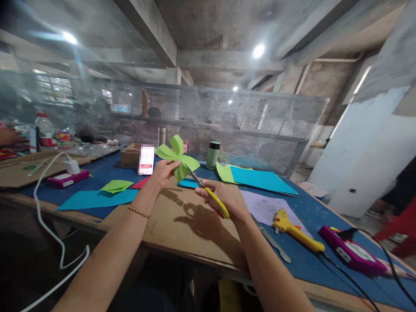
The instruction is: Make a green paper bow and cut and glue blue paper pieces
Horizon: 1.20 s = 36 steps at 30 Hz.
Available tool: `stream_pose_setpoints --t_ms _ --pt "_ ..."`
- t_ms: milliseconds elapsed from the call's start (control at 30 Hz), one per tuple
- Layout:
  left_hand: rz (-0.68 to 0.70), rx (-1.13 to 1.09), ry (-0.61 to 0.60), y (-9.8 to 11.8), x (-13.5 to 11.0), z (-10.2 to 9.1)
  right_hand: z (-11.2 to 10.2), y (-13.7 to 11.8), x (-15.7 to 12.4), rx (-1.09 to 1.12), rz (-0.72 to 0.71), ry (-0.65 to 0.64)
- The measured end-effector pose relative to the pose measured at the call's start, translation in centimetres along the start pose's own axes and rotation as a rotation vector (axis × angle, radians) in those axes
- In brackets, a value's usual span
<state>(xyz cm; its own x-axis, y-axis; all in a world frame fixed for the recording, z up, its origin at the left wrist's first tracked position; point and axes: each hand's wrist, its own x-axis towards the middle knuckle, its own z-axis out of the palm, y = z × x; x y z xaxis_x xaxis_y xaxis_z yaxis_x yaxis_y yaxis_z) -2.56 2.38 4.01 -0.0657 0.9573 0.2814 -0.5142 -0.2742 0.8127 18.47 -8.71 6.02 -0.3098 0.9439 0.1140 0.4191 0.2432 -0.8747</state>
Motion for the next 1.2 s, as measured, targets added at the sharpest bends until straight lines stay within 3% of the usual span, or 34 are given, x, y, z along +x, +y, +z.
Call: stream_pose_setpoints --t_ms 1200 --pt "0.022 -0.011 0.007 0.5 -0.8 0.9 1.0 -1.7 -0.6 -0.199 0.034 0.138"
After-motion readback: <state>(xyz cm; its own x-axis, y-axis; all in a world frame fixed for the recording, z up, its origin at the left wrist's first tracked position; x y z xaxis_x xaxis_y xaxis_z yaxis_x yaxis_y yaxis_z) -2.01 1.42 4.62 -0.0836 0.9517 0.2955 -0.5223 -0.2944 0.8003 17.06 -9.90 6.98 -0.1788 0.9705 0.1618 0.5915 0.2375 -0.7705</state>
